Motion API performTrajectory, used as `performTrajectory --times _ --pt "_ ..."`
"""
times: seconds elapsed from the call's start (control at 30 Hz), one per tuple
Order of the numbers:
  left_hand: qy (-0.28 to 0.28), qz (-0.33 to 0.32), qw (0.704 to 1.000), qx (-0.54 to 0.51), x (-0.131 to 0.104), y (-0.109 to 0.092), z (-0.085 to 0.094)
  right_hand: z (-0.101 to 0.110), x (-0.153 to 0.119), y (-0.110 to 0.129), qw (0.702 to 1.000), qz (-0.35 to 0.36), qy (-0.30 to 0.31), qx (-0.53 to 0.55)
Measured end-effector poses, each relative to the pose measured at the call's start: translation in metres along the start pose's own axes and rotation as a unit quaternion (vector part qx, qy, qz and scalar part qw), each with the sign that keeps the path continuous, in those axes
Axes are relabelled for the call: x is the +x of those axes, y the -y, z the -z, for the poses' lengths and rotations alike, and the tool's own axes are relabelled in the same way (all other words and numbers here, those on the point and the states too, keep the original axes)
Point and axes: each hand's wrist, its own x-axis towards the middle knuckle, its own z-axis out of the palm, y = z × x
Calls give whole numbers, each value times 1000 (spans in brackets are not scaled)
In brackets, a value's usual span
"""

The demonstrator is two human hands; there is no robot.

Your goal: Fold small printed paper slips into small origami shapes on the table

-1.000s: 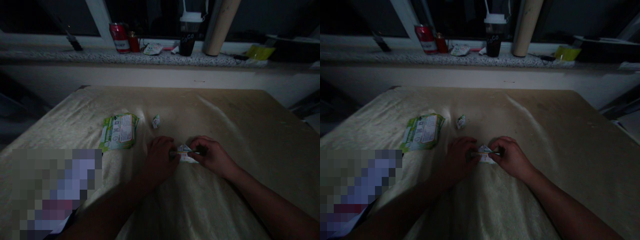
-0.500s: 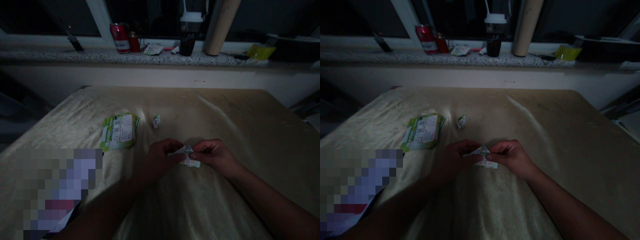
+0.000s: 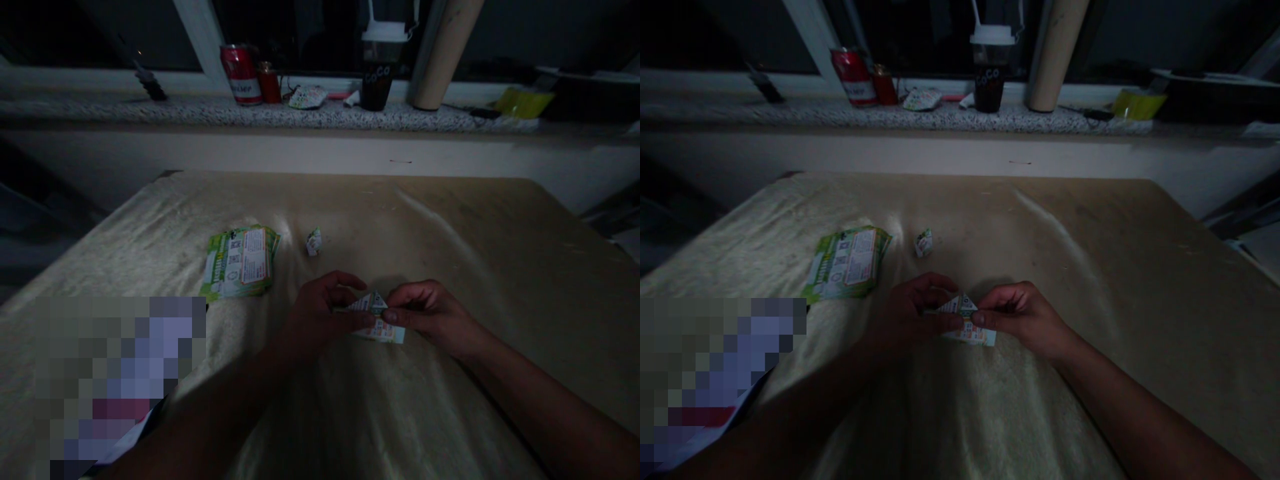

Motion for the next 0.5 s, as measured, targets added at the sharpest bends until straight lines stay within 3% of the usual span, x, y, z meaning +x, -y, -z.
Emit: performTrajectory --times 0.37,0.5 --pt "15 7 1000 22 3 3 3 1 -1 0 999 -20 30 19" --pt "3 -4 1000 26 2 3 2 3 0 -4 999 -9 13 29"
